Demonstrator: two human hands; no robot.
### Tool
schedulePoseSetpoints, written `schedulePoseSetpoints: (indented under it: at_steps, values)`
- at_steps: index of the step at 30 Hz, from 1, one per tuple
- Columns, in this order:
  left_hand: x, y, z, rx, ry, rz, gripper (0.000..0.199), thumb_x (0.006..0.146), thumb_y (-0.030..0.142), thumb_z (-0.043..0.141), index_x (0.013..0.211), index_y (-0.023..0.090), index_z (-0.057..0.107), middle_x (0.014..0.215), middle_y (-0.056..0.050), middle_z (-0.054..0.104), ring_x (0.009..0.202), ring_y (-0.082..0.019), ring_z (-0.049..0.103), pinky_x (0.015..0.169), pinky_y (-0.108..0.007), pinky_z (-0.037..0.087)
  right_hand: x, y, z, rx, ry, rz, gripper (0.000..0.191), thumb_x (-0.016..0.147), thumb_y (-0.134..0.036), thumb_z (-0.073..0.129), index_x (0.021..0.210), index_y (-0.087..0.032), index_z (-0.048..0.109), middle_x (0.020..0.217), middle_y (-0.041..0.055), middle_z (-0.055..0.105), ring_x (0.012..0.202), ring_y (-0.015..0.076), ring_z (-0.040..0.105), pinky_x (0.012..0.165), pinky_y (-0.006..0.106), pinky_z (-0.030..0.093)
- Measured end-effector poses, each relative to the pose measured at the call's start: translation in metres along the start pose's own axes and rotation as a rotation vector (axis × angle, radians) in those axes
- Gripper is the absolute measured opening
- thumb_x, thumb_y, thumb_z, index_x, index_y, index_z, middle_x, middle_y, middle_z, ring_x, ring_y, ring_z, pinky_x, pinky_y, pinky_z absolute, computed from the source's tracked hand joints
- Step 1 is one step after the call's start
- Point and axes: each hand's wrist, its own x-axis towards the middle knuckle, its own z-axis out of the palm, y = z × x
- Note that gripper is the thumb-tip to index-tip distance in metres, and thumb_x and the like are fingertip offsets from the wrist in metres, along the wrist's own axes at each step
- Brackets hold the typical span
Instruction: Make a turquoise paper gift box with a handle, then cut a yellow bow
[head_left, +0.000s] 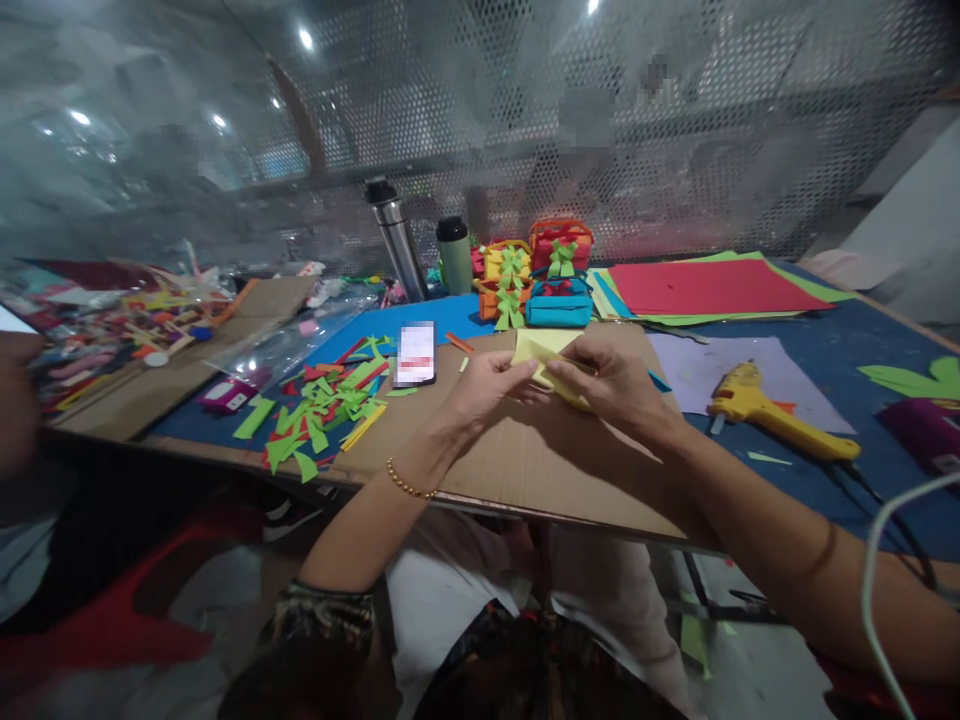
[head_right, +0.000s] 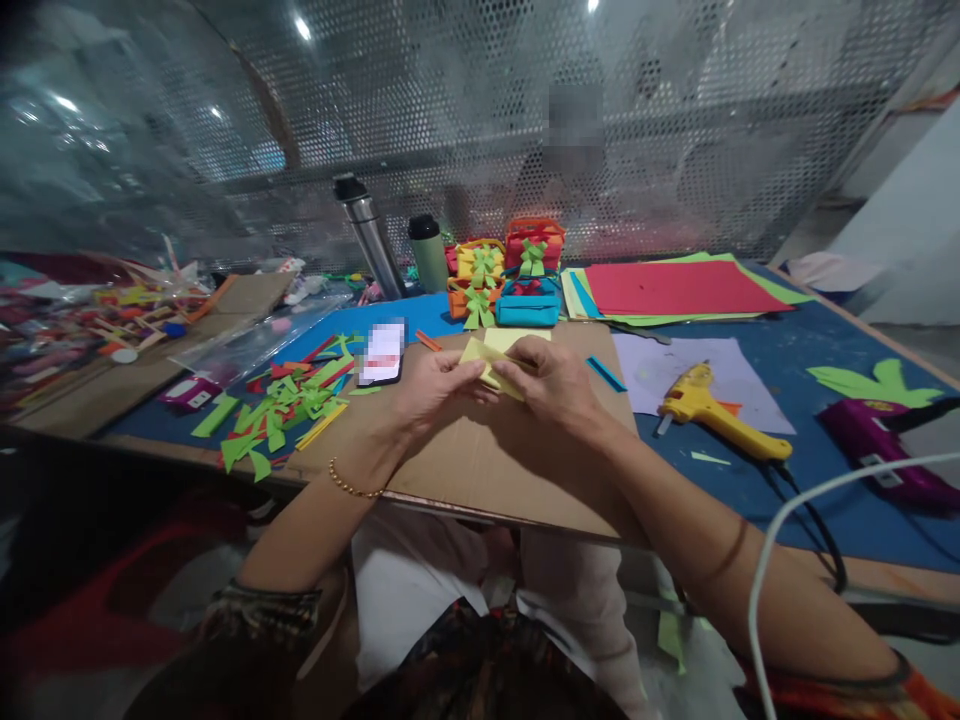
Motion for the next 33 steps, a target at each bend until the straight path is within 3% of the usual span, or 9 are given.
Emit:
schedulePoseSetpoints:
  at_steps: [4,7,13,19,22,28,33]
  values:
    - [-0.001,0.004,0.001,0.021,0.133,0.166,0.021,0.089,0.023,0.074,0.104,0.017,0.06,0.068,0.001,0.071,0.06,-0.016,0.075,0.061,-0.023,0.053,0.006,0.004,-0.003,-0.029,0.11,-0.034,0.048,0.088,-0.06,0.063,0.061,-0.021,0.059,0.055,-0.0009,0.05,0.056,0.0129,0.04,0.054,0.028,0.032]
    - [-0.003,0.007,0.002,0.08,0.186,0.253,0.014,0.091,0.015,0.069,0.099,0.017,0.058,0.072,0.005,0.066,0.059,-0.012,0.074,0.059,-0.02,0.05,0.007,0.004,-0.004,-0.049,0.133,-0.061,0.049,0.089,-0.06,0.062,0.059,-0.021,0.058,0.053,-0.0014,0.047,0.055,0.0128,0.038,0.053,0.028,0.031]
    - [0.0,0.005,0.001,0.089,0.183,0.169,0.022,0.09,0.023,0.075,0.086,0.017,0.055,0.068,0.006,0.06,0.057,-0.011,0.072,0.056,-0.02,0.046,0.003,-0.001,-0.003,-0.114,0.121,-0.089,0.054,0.092,-0.067,0.058,0.061,-0.023,0.058,0.054,0.0005,0.05,0.055,0.015,0.041,0.054,0.03,0.032]
    - [-0.001,0.006,-0.003,0.069,0.163,0.097,0.027,0.087,0.031,0.08,0.088,0.016,0.057,0.073,0.003,0.065,0.059,-0.012,0.073,0.058,-0.02,0.048,0.002,0.003,-0.003,-0.166,0.15,-0.13,0.059,0.094,-0.073,0.053,0.062,-0.024,0.061,0.055,0.0022,0.052,0.055,0.017,0.044,0.054,0.031,0.033]
    - [-0.002,0.007,-0.004,0.068,0.12,0.126,0.029,0.086,0.033,0.081,0.087,0.016,0.057,0.075,0.004,0.064,0.059,-0.012,0.073,0.057,-0.02,0.049,0.002,0.008,-0.004,-0.163,0.128,-0.159,0.058,0.094,-0.072,0.055,0.064,-0.024,0.064,0.057,0.0023,0.054,0.056,0.0174,0.047,0.055,0.031,0.034]
    - [-0.003,0.01,-0.005,0.119,0.096,0.169,0.021,0.088,0.021,0.076,0.078,0.015,0.058,0.066,0.002,0.064,0.066,-0.013,0.074,0.065,-0.022,0.052,0.003,0.009,-0.007,-0.17,0.111,-0.164,0.058,0.095,-0.072,0.053,0.066,-0.023,0.065,0.06,0.0032,0.056,0.059,0.0184,0.05,0.057,0.032,0.036]
    - [-0.006,0.008,0.0,0.11,0.192,0.154,0.016,0.087,0.009,0.069,0.079,0.016,0.057,0.067,-0.002,0.07,0.064,-0.013,0.072,0.064,-0.022,0.051,0.005,0.005,-0.007,-0.187,0.076,-0.222,0.058,0.096,-0.069,0.054,0.058,-0.025,0.055,0.055,0.0016,0.049,0.053,0.0174,0.043,0.054,0.033,0.032]
